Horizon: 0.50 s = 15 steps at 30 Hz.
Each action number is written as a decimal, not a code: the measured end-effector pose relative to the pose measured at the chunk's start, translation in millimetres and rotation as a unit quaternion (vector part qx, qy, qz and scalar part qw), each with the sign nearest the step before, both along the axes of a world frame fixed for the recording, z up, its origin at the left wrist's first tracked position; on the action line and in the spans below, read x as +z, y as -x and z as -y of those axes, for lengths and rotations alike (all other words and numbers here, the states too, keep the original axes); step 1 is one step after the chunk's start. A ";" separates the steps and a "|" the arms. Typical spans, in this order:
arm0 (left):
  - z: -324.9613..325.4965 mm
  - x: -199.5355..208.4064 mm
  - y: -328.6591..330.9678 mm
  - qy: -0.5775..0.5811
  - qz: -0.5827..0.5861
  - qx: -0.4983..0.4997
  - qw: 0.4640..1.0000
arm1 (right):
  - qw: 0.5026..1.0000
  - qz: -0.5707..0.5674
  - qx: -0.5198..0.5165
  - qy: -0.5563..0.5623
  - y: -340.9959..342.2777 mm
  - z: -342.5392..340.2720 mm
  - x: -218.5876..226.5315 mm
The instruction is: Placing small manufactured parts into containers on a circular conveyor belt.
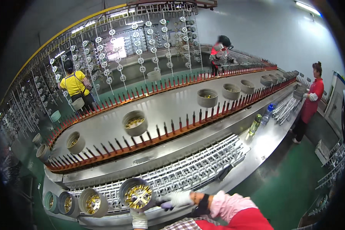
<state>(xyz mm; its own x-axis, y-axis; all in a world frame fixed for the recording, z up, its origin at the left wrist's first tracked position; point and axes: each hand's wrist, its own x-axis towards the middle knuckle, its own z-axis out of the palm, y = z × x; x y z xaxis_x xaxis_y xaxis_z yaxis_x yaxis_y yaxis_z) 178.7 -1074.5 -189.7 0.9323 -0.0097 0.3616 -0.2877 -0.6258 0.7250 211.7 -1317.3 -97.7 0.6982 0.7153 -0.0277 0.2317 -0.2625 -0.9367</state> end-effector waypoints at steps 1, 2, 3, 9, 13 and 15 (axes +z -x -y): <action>8.7 -7.8 -2.8 -0.063 -0.001 0.000 0.998 | 0.998 0.061 0.003 0.003 -8.4 35.2 4.2; -1.6 -46.5 -5.4 0.012 -0.019 0.031 0.999 | 0.998 -0.016 -0.051 -0.020 -26.4 67.6 4.9; 6.3 -40.5 -9.9 0.009 -0.022 0.027 0.999 | 0.987 -0.099 -0.118 -0.041 -42.8 109.1 4.7; -19.5 -82.2 -2.1 -0.385 -0.168 0.100 0.902 | 0.818 0.257 -0.507 0.092 -175.0 332.9 31.7; -14.6 -66.1 -23.4 -0.376 -0.309 0.082 0.870 | 0.725 0.287 -0.535 0.325 -214.5 454.6 6.1; 56.2 34.9 -46.9 -0.232 -0.346 0.101 0.903 | 0.668 0.251 -0.699 -0.045 -250.9 548.4 -70.9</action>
<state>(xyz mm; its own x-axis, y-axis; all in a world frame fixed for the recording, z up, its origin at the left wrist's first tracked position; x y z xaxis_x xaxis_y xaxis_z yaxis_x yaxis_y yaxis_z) 225.6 -1130.6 -154.8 0.9332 0.1850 -0.3081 0.2879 -0.8980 0.3328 462.6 -1865.6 -168.6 0.5914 -0.6625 0.4597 0.1101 -0.4984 -0.8599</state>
